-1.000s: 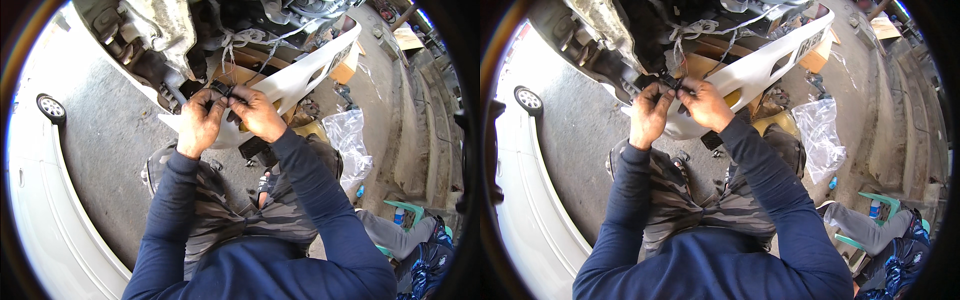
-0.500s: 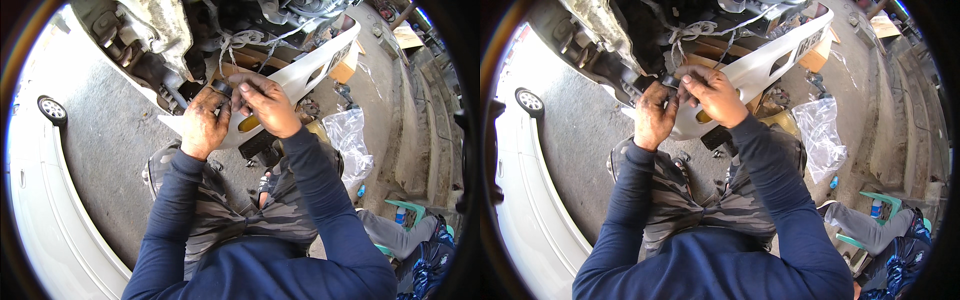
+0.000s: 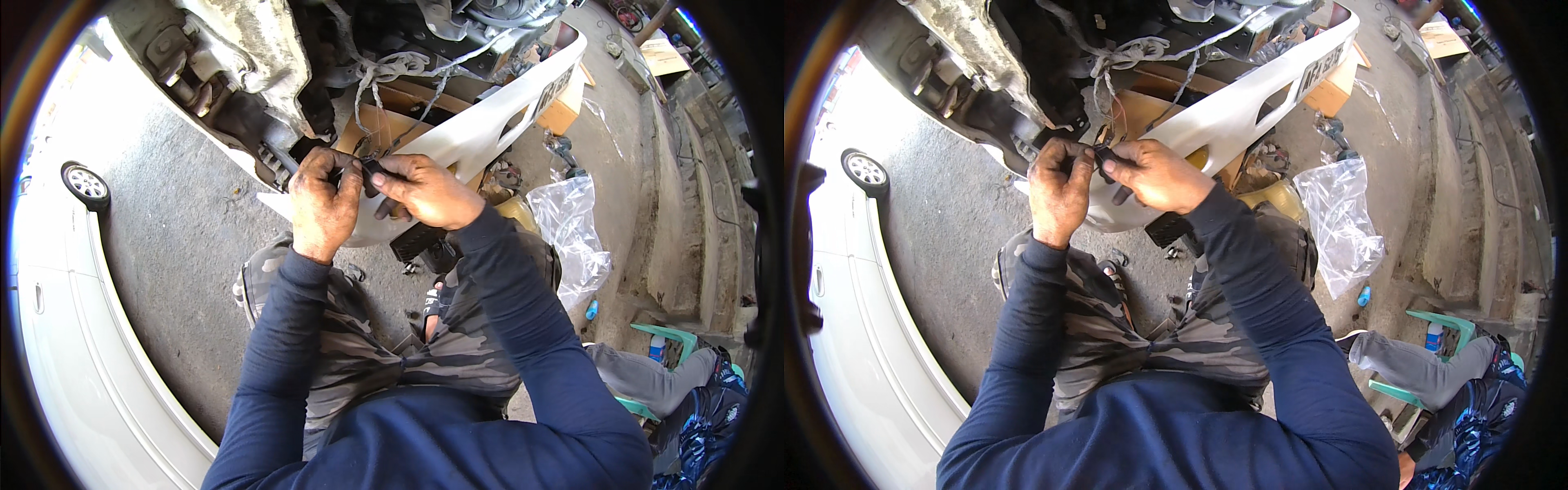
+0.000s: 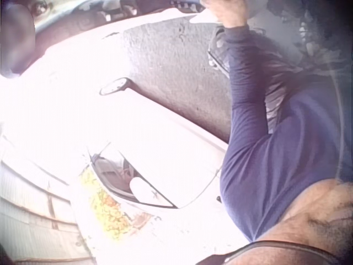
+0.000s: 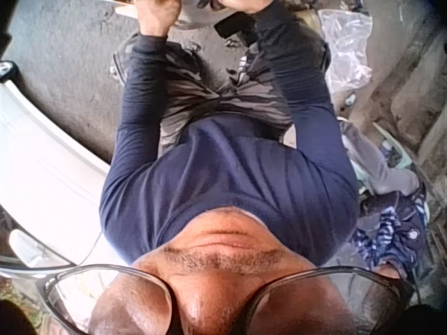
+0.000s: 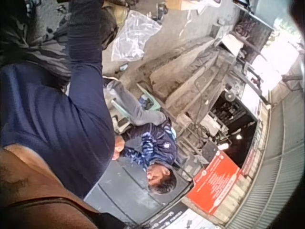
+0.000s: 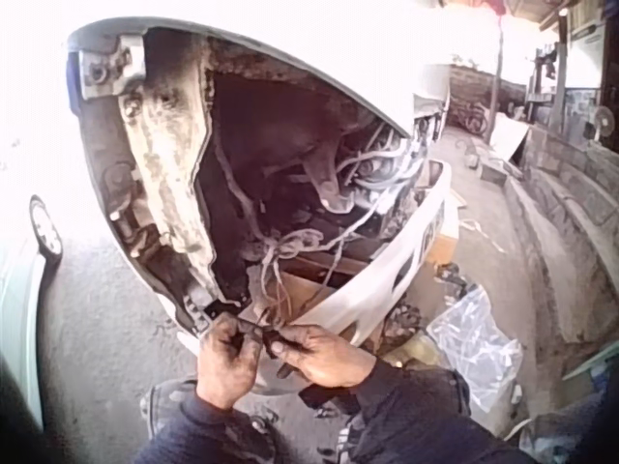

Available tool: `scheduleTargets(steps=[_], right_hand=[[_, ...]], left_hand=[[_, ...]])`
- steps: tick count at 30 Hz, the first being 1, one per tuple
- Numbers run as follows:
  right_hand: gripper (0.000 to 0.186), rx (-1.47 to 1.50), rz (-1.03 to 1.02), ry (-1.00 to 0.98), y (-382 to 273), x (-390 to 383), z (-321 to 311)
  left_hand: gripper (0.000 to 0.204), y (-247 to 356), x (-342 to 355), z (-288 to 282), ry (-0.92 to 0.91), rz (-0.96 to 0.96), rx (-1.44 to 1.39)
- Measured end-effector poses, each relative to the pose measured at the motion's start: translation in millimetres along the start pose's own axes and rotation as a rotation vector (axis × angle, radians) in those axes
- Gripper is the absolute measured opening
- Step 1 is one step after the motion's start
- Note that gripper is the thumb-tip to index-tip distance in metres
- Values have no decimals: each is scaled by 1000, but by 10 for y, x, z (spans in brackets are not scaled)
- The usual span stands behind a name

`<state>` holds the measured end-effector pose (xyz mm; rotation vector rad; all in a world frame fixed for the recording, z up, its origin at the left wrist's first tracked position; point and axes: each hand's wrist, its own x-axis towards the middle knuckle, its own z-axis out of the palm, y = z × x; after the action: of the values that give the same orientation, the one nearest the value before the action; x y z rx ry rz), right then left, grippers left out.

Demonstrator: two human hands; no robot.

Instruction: The person strips and twists wires at the front of a white car, then removes a headlight assembly from the bumper area and installs a new headlight unit into the vehicle.

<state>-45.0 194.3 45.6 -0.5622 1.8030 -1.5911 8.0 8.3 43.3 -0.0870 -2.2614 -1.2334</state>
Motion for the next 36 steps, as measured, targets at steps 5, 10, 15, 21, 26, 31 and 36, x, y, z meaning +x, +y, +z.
scheduleTargets(steps=[5,10,15,21,26,31,36], right_hand=[[28,-144,-194,7,-171,-127,-162],[28,258,-251,270,-113,31,90],[35,305,-97,285,19,111,158],[28,10,-75,30,-9,6,88],[32,-226,-176,-50,-152,-158,-129],[31,143,-422,60,-122,-83,-9],[26,132,-189,363,-2,87,91]], left_hand=[[7,41,11,-51,-59,131,135],[6,62,-12,-26,-111,127,-4],[14,47,-19,4,-126,-84,-101],[12,-2,-2,9,2,-20,-39],[10,-2,32,-41,-56,15,-18],[13,20,62,-117,-152,175,20],[11,51,0,-52,-126,88,-44]])
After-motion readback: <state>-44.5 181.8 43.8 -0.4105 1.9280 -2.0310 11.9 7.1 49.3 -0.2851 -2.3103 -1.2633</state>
